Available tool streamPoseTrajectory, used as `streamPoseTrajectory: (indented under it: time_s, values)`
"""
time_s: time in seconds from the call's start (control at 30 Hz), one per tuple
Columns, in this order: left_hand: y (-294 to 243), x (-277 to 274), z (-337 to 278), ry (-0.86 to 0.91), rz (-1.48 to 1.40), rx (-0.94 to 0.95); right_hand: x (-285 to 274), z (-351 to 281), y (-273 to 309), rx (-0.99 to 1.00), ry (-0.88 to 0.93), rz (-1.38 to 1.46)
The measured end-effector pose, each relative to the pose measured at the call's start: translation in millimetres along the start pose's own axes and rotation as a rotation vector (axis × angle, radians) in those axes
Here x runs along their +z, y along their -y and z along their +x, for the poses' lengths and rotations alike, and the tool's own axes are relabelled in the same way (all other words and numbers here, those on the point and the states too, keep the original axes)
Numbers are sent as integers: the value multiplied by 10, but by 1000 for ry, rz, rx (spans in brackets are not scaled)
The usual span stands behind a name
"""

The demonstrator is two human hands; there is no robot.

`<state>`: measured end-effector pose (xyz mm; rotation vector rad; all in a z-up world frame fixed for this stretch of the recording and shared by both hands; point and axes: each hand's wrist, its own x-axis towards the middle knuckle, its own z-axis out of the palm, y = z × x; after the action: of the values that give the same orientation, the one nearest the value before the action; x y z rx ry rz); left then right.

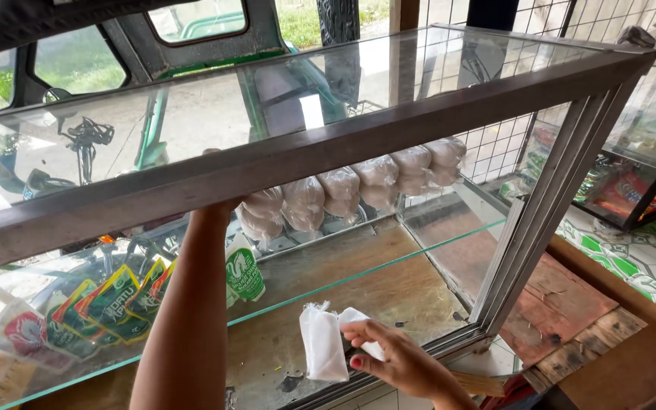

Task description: Arrange packets and small bags in a glass display case from a storage box.

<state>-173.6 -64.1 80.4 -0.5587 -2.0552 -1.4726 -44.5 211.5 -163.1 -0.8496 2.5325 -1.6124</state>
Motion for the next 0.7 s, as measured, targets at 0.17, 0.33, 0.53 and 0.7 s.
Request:
streamPoseTrajectory:
  time_s: [0.17, 0.33, 0.53, 0.7]
  values:
    - [106, 14, -17, -32, 65, 41, -78, 57, -100, 28, -89, -114]
    - [299, 15, 38, -63, 132, 102, -83, 144, -186, 170, -148, -310]
    - [63, -33, -62, -109, 212, 153, 58, 240, -395, 365, -28, -600]
    - [80, -40, -266, -137, 280, 170, 185, 295, -372, 513, 97, -722]
